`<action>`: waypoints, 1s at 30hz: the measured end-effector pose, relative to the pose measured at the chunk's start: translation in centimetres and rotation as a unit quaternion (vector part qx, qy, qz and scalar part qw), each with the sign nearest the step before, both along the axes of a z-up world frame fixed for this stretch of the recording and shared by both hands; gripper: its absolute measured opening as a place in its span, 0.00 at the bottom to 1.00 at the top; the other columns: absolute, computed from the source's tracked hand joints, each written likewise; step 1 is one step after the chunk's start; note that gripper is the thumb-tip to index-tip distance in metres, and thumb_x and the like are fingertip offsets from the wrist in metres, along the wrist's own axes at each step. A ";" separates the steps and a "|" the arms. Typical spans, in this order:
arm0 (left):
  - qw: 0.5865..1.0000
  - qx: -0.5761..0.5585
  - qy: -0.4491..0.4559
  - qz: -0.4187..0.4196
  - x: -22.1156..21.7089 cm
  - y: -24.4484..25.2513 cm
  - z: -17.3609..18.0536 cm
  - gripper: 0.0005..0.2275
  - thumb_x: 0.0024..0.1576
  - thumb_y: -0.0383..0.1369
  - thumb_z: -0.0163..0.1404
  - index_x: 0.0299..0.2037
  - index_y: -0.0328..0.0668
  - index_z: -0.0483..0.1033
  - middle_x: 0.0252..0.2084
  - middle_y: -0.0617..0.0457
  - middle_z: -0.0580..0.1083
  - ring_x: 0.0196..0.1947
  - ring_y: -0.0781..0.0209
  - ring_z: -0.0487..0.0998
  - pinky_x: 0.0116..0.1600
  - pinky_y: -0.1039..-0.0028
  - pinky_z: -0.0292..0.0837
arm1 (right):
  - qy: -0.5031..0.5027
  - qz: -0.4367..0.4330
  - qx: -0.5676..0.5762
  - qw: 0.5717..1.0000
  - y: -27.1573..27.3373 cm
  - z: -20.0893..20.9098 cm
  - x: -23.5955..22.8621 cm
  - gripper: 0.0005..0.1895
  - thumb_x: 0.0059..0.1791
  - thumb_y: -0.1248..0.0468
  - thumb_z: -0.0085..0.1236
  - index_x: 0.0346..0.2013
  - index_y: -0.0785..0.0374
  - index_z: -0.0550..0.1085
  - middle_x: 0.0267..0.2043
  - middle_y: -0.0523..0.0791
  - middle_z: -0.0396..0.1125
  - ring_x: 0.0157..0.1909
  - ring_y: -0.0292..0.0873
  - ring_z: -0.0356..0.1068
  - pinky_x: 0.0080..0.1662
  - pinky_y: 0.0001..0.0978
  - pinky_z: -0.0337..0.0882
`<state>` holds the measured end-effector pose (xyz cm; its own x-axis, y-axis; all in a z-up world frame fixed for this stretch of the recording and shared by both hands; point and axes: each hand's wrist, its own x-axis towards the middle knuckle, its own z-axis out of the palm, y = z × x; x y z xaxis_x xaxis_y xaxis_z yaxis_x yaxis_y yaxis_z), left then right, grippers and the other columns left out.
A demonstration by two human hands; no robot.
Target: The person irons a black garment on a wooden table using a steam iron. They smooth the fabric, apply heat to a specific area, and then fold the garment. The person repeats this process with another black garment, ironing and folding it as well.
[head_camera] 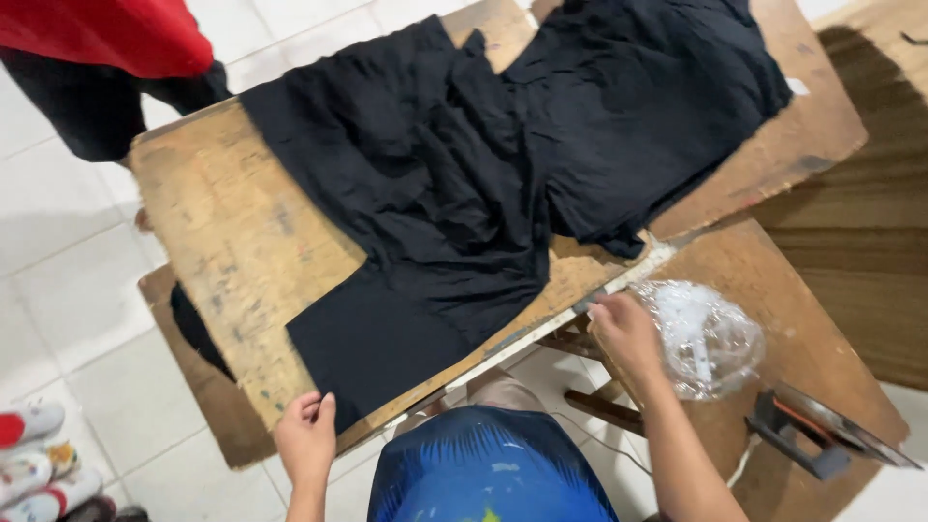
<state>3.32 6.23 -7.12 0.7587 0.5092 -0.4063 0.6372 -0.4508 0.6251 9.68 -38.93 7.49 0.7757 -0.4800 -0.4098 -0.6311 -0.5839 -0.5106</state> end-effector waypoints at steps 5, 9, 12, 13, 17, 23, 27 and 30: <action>0.991 0.082 -0.096 -0.047 -1.1 -0.8 0.3 0.07 0.56 0.37 0.57 0.36 0.44 0.82 0.34 0.52 0.80 0.35 0.57 0.81 0.45 0.67 0.74 | -0.075 -0.010 0.140 0.987 -2.6 -16.4 7.0 0.36 0.45 0.50 0.62 0.63 0.64 0.67 0.54 0.50 0.68 0.52 0.42 0.69 0.57 0.35 0.68; 0.983 0.019 -0.182 -0.005 -0.2 -2.2 3.2 0.04 0.54 0.32 0.57 0.33 0.42 0.82 0.31 0.52 0.78 0.32 0.61 0.78 0.43 0.71 0.74 | 0.061 0.096 0.013 0.993 -2.3 -13.6 9.9 0.21 0.46 0.45 0.61 0.42 0.56 0.78 0.41 0.41 0.75 0.46 0.42 0.73 0.51 0.38 0.64; 0.992 -0.066 -0.026 0.103 0.0 -3.5 4.7 0.05 0.54 0.37 0.55 0.36 0.49 0.78 0.30 0.59 0.82 0.31 0.67 0.80 0.45 0.74 0.71 | -0.121 0.103 0.115 0.980 -4.0 -16.1 9.0 0.15 0.48 0.57 0.62 0.29 0.54 0.62 0.27 0.36 0.51 0.32 0.33 0.51 0.39 0.30 0.56; 0.990 -0.065 -0.031 0.118 0.2 -3.5 3.3 0.05 0.54 0.37 0.55 0.36 0.49 0.78 0.30 0.59 0.82 0.31 0.67 0.80 0.45 0.74 0.71 | -0.123 0.119 0.119 0.978 -3.2 -14.6 9.6 0.15 0.48 0.57 0.62 0.29 0.54 0.62 0.27 0.36 0.51 0.32 0.33 0.51 0.39 0.30 0.56; 0.987 -0.125 0.047 0.091 0.4 -3.6 0.3 0.20 0.52 0.48 0.57 0.44 0.40 0.78 0.36 0.53 0.79 0.39 0.64 0.78 0.47 0.71 0.70 | 0.085 0.103 0.216 0.967 -1.2 -9.3 11.5 0.27 0.46 0.54 0.68 0.24 0.50 0.53 0.24 0.36 0.47 0.28 0.33 0.49 0.34 0.30 0.52; 0.966 -0.255 -0.040 -0.019 6.1 -3.3 9.9 0.21 0.63 0.40 0.54 0.25 0.51 0.53 0.26 0.63 0.52 0.26 0.70 0.53 0.34 0.72 0.49 | 0.032 0.146 0.080 0.986 0.1 -1.2 19.0 0.29 0.49 0.45 0.59 0.25 0.63 0.57 0.24 0.46 0.51 0.27 0.43 0.48 0.33 0.43 0.49; 0.950 -0.206 -0.234 -0.022 11.2 -2.3 20.2 0.10 0.62 0.39 0.49 0.40 0.43 0.78 0.35 0.60 0.75 0.37 0.70 0.73 0.44 0.74 0.71 | -0.333 -0.057 0.315 0.887 -3.9 1.6 25.1 0.19 0.58 0.52 0.61 0.50 0.53 0.60 0.50 0.41 0.64 0.49 0.36 0.72 0.50 0.42 0.83; 0.893 -0.161 -0.417 -0.056 14.0 -1.2 29.3 0.08 0.65 0.35 0.48 0.44 0.40 0.77 0.41 0.59 0.76 0.42 0.72 0.73 0.50 0.75 0.73 | -0.359 -0.085 0.591 0.718 -5.8 9.9 30.3 0.24 0.52 0.55 0.53 0.62 0.57 0.77 0.67 0.48 0.77 0.73 0.45 0.77 0.77 0.47 0.75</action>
